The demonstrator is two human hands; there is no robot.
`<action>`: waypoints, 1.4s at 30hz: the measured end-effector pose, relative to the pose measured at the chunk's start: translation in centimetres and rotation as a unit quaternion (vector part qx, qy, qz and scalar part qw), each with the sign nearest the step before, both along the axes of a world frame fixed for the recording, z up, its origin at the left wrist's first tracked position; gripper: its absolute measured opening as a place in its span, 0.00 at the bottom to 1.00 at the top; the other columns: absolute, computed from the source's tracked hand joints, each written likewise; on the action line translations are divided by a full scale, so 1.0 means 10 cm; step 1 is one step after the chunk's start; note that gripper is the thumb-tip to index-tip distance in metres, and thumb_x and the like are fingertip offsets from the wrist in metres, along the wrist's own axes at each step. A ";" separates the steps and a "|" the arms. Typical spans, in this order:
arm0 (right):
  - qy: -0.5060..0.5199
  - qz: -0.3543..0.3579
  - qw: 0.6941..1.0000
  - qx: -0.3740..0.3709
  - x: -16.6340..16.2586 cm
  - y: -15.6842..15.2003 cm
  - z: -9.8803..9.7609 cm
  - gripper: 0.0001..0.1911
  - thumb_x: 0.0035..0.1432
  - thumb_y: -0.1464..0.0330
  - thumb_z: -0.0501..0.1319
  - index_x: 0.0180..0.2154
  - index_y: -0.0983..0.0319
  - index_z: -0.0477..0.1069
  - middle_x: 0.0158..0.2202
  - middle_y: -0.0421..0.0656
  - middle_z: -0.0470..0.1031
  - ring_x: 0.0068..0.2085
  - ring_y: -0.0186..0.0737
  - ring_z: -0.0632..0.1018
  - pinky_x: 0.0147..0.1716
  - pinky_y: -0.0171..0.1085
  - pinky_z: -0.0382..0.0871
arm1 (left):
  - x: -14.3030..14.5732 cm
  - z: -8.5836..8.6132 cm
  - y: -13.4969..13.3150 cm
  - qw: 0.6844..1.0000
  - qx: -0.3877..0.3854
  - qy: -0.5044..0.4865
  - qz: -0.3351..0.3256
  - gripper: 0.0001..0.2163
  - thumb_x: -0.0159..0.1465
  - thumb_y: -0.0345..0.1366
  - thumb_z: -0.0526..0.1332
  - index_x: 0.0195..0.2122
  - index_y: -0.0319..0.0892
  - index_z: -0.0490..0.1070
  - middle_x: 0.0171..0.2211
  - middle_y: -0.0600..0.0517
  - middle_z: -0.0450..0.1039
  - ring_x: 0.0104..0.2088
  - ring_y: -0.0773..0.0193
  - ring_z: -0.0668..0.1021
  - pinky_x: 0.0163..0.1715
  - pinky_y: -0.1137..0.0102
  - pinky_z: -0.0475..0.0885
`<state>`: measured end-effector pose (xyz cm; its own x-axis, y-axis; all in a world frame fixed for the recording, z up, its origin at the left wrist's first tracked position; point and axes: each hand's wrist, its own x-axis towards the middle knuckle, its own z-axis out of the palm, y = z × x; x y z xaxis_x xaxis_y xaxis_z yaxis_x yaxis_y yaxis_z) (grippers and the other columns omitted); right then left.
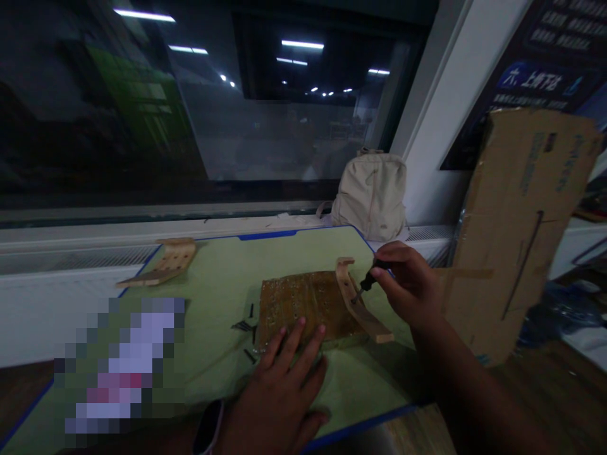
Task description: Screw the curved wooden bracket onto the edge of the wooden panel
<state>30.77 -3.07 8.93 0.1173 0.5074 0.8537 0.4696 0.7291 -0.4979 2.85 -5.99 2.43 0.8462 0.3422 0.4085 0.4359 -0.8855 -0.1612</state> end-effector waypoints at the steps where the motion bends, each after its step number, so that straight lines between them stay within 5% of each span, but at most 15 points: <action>1: -0.010 0.007 1.000 0.001 0.00 -0.01 0.01 0.05 0.63 0.67 0.69 0.42 0.55 0.79 0.35 0.43 0.79 0.38 0.40 0.80 0.37 0.40 0.77 | 0.00 0.00 0.00 1.000 -0.005 0.004 -0.002 0.27 0.69 0.60 0.60 0.59 0.47 0.74 0.73 0.43 0.57 0.69 0.39 0.63 0.62 0.48 0.67; 5: 0.025 0.087 0.994 -0.058 -0.04 -0.05 0.01 0.09 0.68 0.65 0.63 0.47 0.54 0.80 0.43 0.45 0.83 0.45 0.44 0.84 0.44 0.45 0.80 | -0.01 -0.01 -0.02 1.000 -0.024 0.015 -0.001 0.26 0.68 0.56 0.63 0.60 0.46 0.74 0.74 0.43 0.55 0.70 0.39 0.62 0.64 0.48 0.64; 8: 0.063 0.125 0.985 -0.100 -0.08 -0.03 -0.01 0.07 0.67 0.65 0.66 0.47 0.54 0.78 0.39 0.43 0.84 0.39 0.41 0.84 0.38 0.41 0.81 | -0.02 -0.02 -0.02 1.000 -0.025 0.015 0.001 0.26 0.68 0.57 0.63 0.61 0.46 0.73 0.73 0.43 0.56 0.70 0.39 0.62 0.64 0.48 0.64; 14: 0.073 0.039 0.995 -0.049 -0.03 0.02 -0.04 0.10 0.57 0.65 0.74 0.39 0.56 0.75 0.33 0.39 0.74 0.33 0.35 0.77 0.29 0.33 0.74 | -0.02 -0.02 -0.01 1.000 -0.011 0.009 -0.001 0.27 0.70 0.59 0.59 0.60 0.47 0.74 0.73 0.42 0.57 0.70 0.39 0.62 0.62 0.47 0.67; 22: 0.046 0.146 0.982 -0.109 -0.07 0.00 -0.03 0.09 0.69 0.63 0.63 0.50 0.53 0.75 0.40 0.43 0.82 0.40 0.39 0.84 0.38 0.39 0.80 | -0.02 -0.04 -0.01 1.000 -0.021 0.006 -0.002 0.27 0.69 0.60 0.60 0.60 0.47 0.73 0.74 0.44 0.55 0.71 0.40 0.61 0.64 0.48 0.64; 28: 0.037 0.022 0.996 -0.079 -0.03 0.02 -0.09 0.15 0.59 0.66 0.72 0.47 0.54 0.72 0.34 0.37 0.75 0.32 0.34 0.78 0.29 0.33 0.74 | -0.02 -0.03 -0.01 1.000 -0.023 0.007 -0.001 0.27 0.69 0.60 0.60 0.60 0.46 0.73 0.74 0.43 0.54 0.70 0.39 0.61 0.64 0.47 0.64; 32: -0.088 -0.004 0.994 -0.061 -0.01 0.00 -0.04 0.05 0.65 0.68 0.65 0.43 0.56 0.75 0.34 0.40 0.75 0.34 0.37 0.77 0.33 0.37 0.72 | -0.01 -0.02 -0.02 1.000 -0.023 0.007 -0.001 0.27 0.69 0.59 0.60 0.60 0.46 0.73 0.73 0.43 0.55 0.70 0.39 0.61 0.63 0.48 0.64; 36: -0.121 0.024 0.992 -0.035 -0.01 0.00 0.00 0.07 0.68 0.65 0.60 0.43 0.57 0.77 0.35 0.43 0.77 0.37 0.41 0.78 0.37 0.42 0.74 | -0.03 -0.02 -0.02 1.000 -0.028 0.010 -0.003 0.27 0.69 0.59 0.60 0.61 0.46 0.73 0.74 0.43 0.55 0.70 0.40 0.62 0.64 0.48 0.63; 42: 0.018 0.120 0.986 -0.112 -0.06 -0.02 0.00 0.11 0.69 0.62 0.62 0.51 0.53 0.75 0.41 0.44 0.82 0.40 0.41 0.84 0.40 0.42 0.81 | -0.03 -0.02 -0.03 1.000 -0.014 -0.003 -0.001 0.26 0.69 0.59 0.60 0.59 0.46 0.74 0.73 0.44 0.56 0.70 0.40 0.60 0.65 0.49 0.62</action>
<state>30.14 -3.27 8.89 -0.0011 0.6999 0.7143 0.2769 0.6865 -0.6723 2.54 -6.28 2.20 0.8443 0.3515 0.4045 0.4349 -0.8904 -0.1340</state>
